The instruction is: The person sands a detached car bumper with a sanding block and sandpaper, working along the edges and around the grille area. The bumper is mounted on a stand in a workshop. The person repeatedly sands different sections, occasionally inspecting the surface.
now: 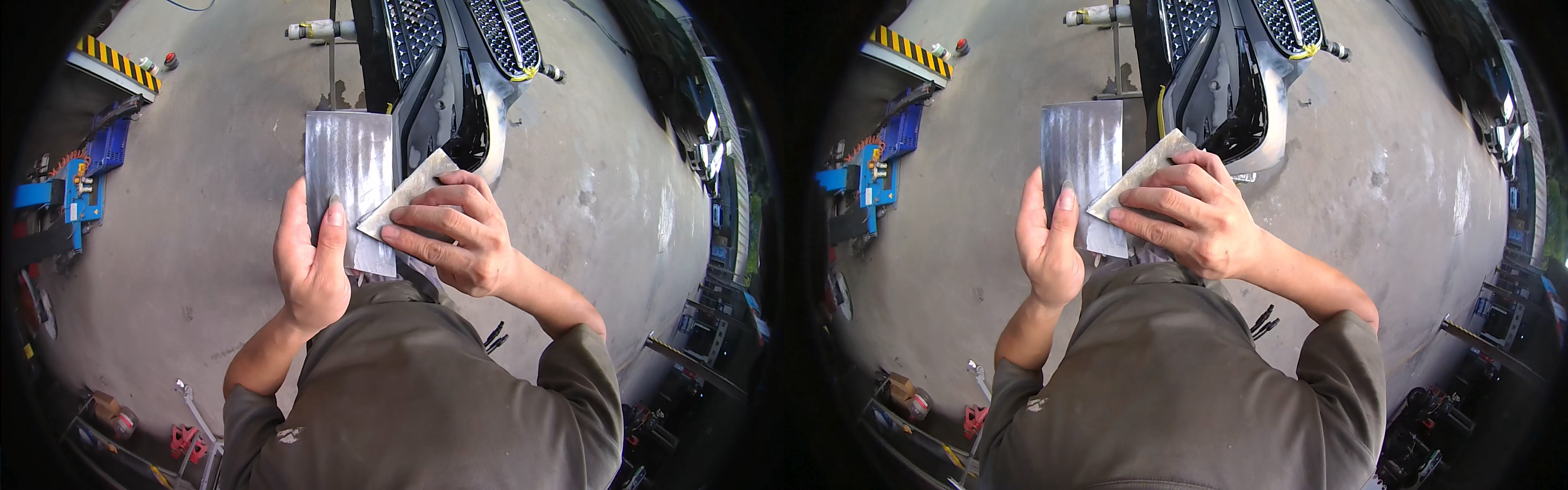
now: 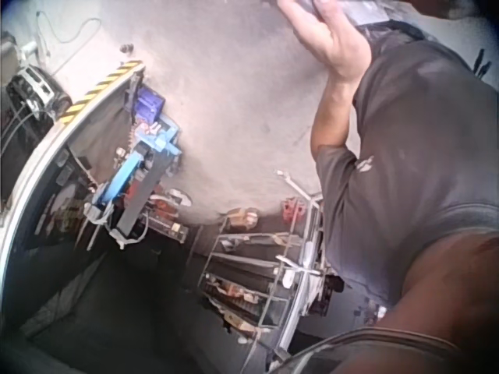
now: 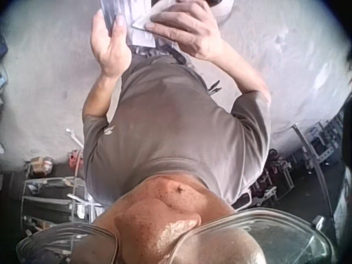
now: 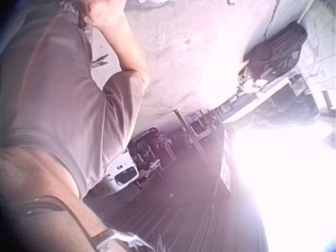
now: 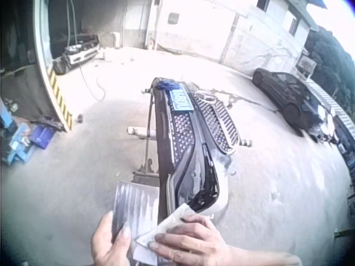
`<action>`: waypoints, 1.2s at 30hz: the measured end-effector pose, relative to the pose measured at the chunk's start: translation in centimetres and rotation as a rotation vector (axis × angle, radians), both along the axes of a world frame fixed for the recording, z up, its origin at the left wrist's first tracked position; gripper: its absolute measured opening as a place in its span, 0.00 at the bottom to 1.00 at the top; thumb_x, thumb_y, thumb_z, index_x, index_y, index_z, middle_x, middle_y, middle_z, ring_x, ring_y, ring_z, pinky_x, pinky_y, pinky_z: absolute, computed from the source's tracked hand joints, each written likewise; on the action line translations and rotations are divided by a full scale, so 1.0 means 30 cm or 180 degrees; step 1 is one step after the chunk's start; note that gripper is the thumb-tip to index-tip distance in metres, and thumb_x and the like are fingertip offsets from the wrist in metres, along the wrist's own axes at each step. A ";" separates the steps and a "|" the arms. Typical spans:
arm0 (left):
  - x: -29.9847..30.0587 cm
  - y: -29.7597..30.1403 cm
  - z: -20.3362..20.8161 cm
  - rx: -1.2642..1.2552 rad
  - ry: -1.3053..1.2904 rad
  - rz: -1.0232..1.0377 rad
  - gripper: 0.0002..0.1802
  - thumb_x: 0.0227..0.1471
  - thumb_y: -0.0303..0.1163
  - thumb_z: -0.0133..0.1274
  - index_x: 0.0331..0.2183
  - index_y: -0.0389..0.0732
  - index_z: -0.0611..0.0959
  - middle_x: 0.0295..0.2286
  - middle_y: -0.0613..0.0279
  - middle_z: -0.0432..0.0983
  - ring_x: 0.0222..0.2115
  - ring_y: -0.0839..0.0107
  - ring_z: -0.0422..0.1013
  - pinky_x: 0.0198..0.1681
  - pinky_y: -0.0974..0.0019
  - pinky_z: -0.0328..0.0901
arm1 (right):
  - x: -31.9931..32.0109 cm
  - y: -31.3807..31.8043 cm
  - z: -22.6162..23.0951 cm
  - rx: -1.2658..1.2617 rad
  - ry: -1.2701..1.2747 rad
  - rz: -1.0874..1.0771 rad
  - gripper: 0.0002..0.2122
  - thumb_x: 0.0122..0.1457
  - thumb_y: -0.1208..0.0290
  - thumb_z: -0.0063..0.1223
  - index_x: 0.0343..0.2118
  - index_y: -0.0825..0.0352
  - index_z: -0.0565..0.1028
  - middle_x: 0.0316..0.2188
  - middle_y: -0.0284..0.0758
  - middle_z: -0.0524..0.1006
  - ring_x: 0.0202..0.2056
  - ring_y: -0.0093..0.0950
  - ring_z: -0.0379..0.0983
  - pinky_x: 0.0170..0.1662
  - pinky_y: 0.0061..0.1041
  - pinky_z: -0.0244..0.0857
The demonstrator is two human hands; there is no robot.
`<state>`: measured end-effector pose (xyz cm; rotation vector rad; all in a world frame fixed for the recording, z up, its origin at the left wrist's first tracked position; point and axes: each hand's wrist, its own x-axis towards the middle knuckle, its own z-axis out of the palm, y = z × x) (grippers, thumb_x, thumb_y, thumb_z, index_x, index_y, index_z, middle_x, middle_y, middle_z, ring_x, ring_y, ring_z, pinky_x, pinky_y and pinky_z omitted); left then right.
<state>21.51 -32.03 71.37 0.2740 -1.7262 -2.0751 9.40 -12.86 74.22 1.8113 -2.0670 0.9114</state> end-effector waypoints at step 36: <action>-0.995 0.877 -0.161 -0.0806 0.0107 -0.0215 0.20 0.71 0.26 0.47 0.58 0.24 0.71 0.37 0.48 0.82 0.34 0.68 0.76 0.40 0.64 0.71 | -0.871 0.959 0.026 0.1194 -0.0205 -0.0329 0.21 0.44 0.72 0.64 0.46 0.57 0.87 0.45 0.28 0.83 0.42 0.29 0.77 0.47 0.36 0.66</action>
